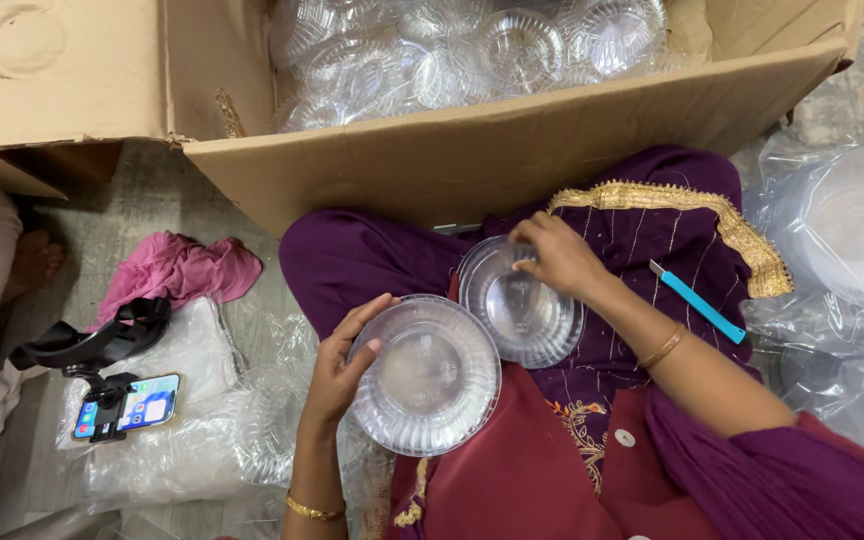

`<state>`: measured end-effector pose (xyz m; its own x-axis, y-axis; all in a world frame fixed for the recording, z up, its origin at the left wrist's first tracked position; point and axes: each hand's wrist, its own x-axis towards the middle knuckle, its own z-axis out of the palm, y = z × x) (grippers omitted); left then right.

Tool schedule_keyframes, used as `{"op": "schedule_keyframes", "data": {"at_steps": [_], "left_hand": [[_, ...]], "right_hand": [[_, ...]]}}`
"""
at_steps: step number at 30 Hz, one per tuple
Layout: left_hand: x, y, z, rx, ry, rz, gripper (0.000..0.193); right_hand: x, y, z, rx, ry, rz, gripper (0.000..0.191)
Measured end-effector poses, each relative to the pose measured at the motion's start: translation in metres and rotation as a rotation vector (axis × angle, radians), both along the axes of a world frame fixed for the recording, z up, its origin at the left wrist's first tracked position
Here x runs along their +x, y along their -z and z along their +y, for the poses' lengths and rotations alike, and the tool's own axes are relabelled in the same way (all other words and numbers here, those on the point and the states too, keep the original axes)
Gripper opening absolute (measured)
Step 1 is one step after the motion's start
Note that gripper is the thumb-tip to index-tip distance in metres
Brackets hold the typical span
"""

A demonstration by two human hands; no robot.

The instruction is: The person sits on the floor and packs clear plastic dishes into small plastic bags. They pick up stacks of dishes, place them into bags, and set the filled bags aside. A utility knife is visible but not used.

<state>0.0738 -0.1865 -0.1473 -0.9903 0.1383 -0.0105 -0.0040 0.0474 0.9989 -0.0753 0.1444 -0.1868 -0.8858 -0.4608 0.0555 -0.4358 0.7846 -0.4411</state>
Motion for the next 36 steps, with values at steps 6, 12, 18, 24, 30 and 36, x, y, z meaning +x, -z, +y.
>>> {"op": "schedule_keyframes", "data": {"at_steps": [6,12,18,24,30,36], "left_hand": [[-0.001,0.007,-0.002,0.091,0.004,-0.008,0.061],[-0.001,0.015,-0.003,0.169,-0.015,-0.04,0.07],[-0.001,0.013,0.0,0.341,0.039,-0.087,0.082],[-0.002,0.006,-0.001,0.098,0.017,-0.082,0.062],[-0.003,0.004,-0.004,0.034,0.04,0.041,0.066],[-0.003,0.015,-0.005,0.101,0.018,-0.01,0.067]], "right_hand": [[-0.022,-0.013,0.052,-0.191,0.224,-0.365,0.018],[0.008,-0.091,0.086,-0.71,0.347,-0.197,0.012],[0.053,-0.085,0.01,-0.666,0.016,-0.498,0.02],[0.009,-0.02,-0.011,-0.002,-0.019,0.315,0.057],[-0.008,-0.012,0.03,-0.139,0.251,-0.206,0.027],[-0.002,-0.079,0.084,-0.512,0.382,-0.169,0.014]]}}
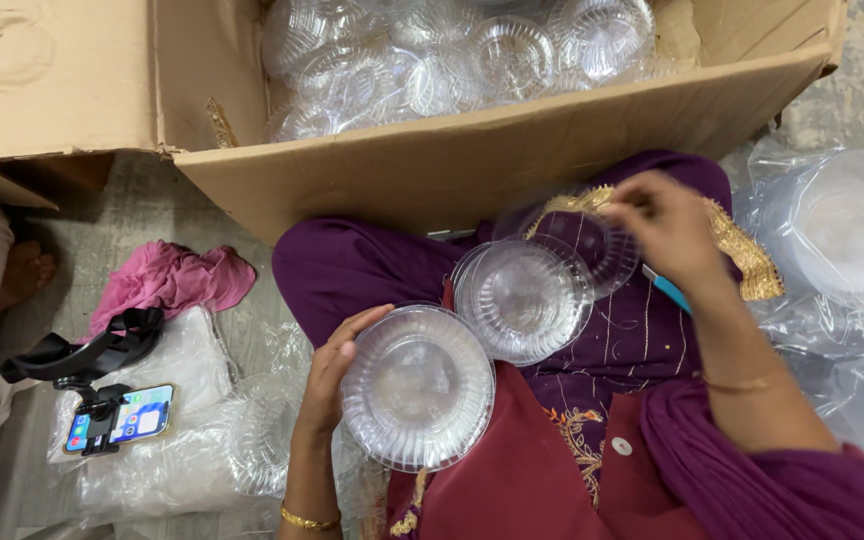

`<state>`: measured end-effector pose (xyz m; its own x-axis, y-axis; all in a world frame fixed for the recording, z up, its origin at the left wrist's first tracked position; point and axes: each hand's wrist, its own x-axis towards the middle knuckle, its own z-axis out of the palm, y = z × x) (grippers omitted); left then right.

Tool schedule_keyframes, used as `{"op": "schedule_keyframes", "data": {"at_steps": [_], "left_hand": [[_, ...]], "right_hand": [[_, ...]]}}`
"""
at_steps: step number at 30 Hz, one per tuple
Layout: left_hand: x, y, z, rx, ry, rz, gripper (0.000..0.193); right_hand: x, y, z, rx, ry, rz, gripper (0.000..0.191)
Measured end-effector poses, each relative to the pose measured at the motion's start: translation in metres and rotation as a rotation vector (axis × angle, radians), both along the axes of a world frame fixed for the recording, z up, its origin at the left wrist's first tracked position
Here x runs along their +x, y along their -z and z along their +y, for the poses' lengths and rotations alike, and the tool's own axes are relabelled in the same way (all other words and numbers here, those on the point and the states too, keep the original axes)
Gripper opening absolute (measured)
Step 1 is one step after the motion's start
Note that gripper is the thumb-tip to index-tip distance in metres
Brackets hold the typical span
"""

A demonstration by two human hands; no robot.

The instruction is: The person sits on the floor and packs clear plastic dishes into small plastic bags. They pick up stacks of dishes, place them into bags, and set the filled bags aside. A utility knife is visible but not used.

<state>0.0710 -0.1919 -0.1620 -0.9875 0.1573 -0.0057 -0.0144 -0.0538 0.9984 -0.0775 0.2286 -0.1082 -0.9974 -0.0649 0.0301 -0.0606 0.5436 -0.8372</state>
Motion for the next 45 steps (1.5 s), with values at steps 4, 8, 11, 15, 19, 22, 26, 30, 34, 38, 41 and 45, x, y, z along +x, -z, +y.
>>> {"op": "schedule_keyframes", "data": {"at_steps": [4,8,11,15,19,22,26,30,34,38,41,45], "left_hand": [[0.0,0.006,0.001,0.286,0.061,-0.083,0.091],[0.0,0.0,-0.002,0.351,0.109,-0.051,0.103],[0.0,-0.009,-0.005,0.184,0.094,-0.081,0.082],[-0.002,-0.016,-0.006,0.082,0.088,-0.076,0.072],[-0.002,-0.015,-0.006,0.108,0.082,-0.059,0.07],[-0.003,-0.013,-0.006,0.09,0.077,-0.03,0.071],[-0.002,-0.007,-0.005,0.142,0.043,0.002,0.068],[0.0,0.001,-0.006,0.219,0.02,-0.046,0.062],[-0.001,0.007,-0.007,0.307,0.018,-0.087,0.06],[-0.001,0.005,-0.008,0.371,0.074,-0.072,0.075],[0.0,-0.002,-0.007,0.265,0.071,-0.1,0.077],[0.0,-0.009,-0.007,0.133,0.057,-0.072,0.079]], "right_hand": [[0.027,-0.032,-0.021,-0.513,0.009,0.055,0.013],[0.062,-0.001,-0.116,-0.181,-0.306,0.038,0.015],[0.076,0.028,-0.147,0.155,-0.376,0.005,0.028],[0.065,0.051,-0.126,-0.031,-0.497,-0.133,0.026],[0.024,0.062,-0.087,0.232,-0.367,0.317,0.035],[-0.002,0.074,-0.072,0.5,-0.353,0.523,0.047],[-0.014,0.073,-0.055,0.374,-0.249,0.041,0.027],[-0.006,0.028,-0.015,0.203,0.026,0.342,0.012],[0.011,-0.009,-0.015,-0.397,0.059,0.089,0.01],[0.042,0.016,-0.078,-0.333,-0.2,-0.153,0.02],[0.039,0.046,-0.096,-0.092,-0.268,-0.041,0.027],[0.012,0.075,-0.088,0.471,-0.379,0.507,0.053]]}}
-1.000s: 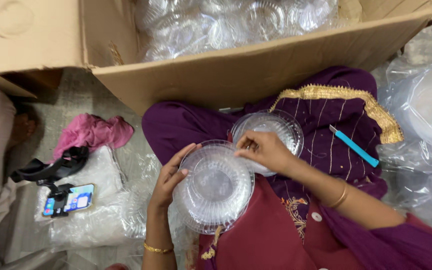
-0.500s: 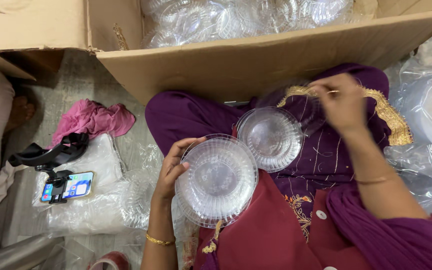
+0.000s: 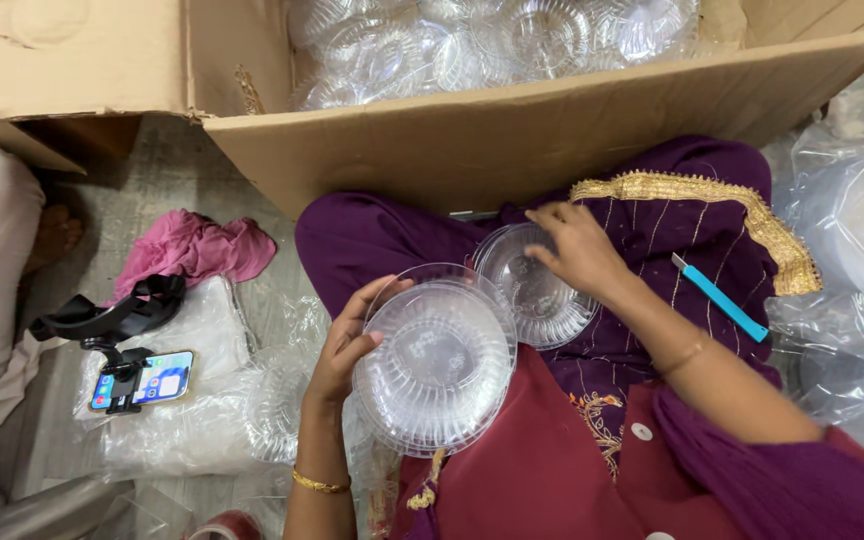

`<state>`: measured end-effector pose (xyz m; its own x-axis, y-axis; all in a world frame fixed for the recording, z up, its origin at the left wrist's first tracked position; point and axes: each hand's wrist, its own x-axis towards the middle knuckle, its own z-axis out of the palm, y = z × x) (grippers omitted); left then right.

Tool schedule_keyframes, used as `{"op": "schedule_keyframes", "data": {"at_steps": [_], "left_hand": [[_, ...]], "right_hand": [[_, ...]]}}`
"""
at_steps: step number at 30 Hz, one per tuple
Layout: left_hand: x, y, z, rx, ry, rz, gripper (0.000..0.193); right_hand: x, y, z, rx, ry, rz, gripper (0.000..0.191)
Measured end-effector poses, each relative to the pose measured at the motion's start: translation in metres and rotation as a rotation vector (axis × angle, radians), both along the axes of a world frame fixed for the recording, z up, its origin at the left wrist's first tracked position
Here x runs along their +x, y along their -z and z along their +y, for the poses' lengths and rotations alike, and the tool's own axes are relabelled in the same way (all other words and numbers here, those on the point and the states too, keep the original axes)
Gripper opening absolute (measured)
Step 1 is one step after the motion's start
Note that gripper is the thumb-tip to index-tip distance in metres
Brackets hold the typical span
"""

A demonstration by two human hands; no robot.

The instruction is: The person sits on the floor and packs clear plastic dishes into small plastic bags. They pick up stacks of dishes, place them into bags, and set the filled bags aside. A utility knife is visible but not used.

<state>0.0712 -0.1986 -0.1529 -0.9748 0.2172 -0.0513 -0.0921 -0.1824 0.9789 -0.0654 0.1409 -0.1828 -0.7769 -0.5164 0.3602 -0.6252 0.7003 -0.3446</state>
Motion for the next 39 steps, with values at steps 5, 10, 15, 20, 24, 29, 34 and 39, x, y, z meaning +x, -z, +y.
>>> {"op": "schedule_keyframes", "data": {"at_steps": [5,10,15,20,24,29,34,39], "left_hand": [[-0.001,0.0,-0.003,0.11,0.047,0.012,0.091],[0.0,0.003,-0.001,0.098,0.005,0.008,0.07],[0.0,0.006,0.002,0.15,0.006,0.003,0.077],[0.0,0.012,0.001,0.21,0.037,-0.014,0.09],[0.0,0.013,0.001,0.257,0.07,-0.005,0.097],[0.0,0.009,0.001,0.119,0.036,-0.028,0.096],[-0.002,0.009,0.001,0.152,0.051,0.005,0.096],[-0.002,0.011,0.001,0.112,0.052,0.012,0.098]], "right_hand": [[-0.02,-0.008,0.027,-0.044,0.176,-0.162,0.032],[-0.016,-0.045,0.075,-0.15,0.396,-0.277,0.016],[0.001,-0.082,0.084,-0.31,0.465,-0.348,0.016],[0.022,-0.108,0.057,-0.935,0.264,-0.629,0.024],[0.03,-0.063,0.008,-0.628,0.041,-0.923,0.026],[-0.018,-0.032,0.03,0.197,0.252,0.15,0.036],[-0.018,-0.071,0.075,-0.264,0.353,-0.011,0.01],[0.025,-0.124,0.073,-0.15,0.367,0.523,0.017]]}}
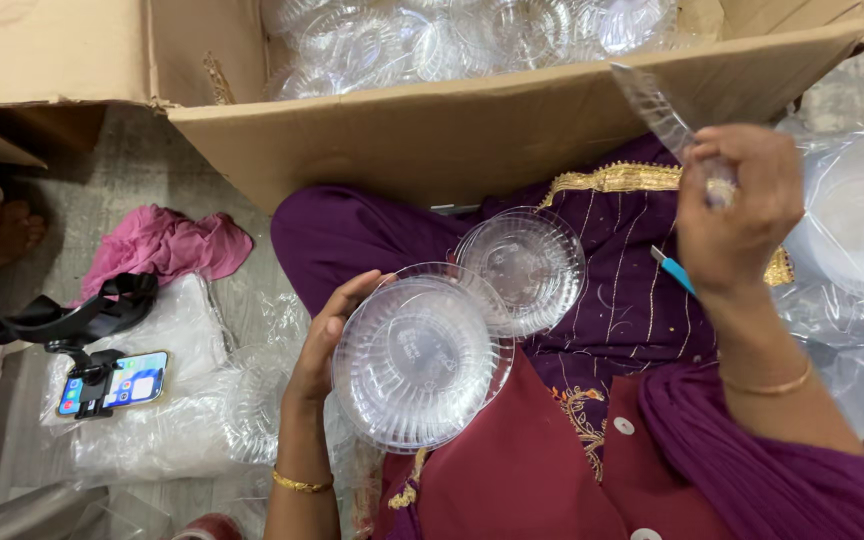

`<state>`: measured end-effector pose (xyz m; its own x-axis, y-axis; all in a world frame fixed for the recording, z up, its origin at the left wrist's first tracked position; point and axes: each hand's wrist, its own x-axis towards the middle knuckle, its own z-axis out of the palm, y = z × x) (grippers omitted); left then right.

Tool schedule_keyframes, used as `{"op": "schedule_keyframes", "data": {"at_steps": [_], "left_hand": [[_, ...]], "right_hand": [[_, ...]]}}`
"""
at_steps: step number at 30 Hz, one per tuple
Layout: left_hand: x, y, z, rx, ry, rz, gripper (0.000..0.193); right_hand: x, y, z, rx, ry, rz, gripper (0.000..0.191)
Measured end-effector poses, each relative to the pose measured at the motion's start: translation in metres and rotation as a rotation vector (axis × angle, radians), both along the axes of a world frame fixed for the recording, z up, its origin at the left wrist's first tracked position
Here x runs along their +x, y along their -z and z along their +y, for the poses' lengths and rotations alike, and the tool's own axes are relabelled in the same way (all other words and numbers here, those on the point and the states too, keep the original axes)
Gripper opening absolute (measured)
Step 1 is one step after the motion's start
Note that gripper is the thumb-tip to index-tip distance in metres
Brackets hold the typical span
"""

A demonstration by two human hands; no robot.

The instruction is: The person sits on the floor and packs clear plastic dishes into small plastic bags. They pick up stacks of dishes, place them into bags, and set the filled bags aside. A utility knife is visible but not used.

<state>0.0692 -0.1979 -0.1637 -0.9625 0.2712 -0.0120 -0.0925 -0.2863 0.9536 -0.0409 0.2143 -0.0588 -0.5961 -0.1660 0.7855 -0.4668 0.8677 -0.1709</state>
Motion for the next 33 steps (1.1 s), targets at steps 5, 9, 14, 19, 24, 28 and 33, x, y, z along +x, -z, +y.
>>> {"op": "schedule_keyframes", "data": {"at_steps": [5,9,14,19,24,28,33], "left_hand": [[0.001,-0.001,0.002,0.105,0.022,-0.03,0.102],[0.001,-0.003,0.001,0.092,0.018,-0.015,0.096],[0.002,-0.004,-0.001,-0.035,0.008,0.027,0.08],[-0.001,-0.008,-0.006,-0.037,0.007,0.025,0.045],[-0.005,-0.015,-0.011,-0.336,0.095,0.056,0.063],[-0.003,-0.017,-0.011,-0.163,0.089,0.041,0.093],[-0.003,-0.017,-0.007,0.09,0.022,-0.067,0.095]], "right_hand": [[0.028,0.015,-0.059,-0.744,-0.432,-0.969,0.017],[0.008,0.059,-0.078,-0.352,-0.461,-0.938,0.023],[-0.043,0.096,-0.067,0.132,-0.372,-0.645,0.034],[-0.042,0.068,-0.018,-0.207,-0.204,-0.607,0.01],[-0.02,0.006,0.028,-0.117,0.012,-0.161,0.007],[0.007,-0.014,0.009,-0.587,-0.222,-0.332,0.011],[0.013,0.027,-0.043,-0.657,-0.444,-1.19,0.022]]}}
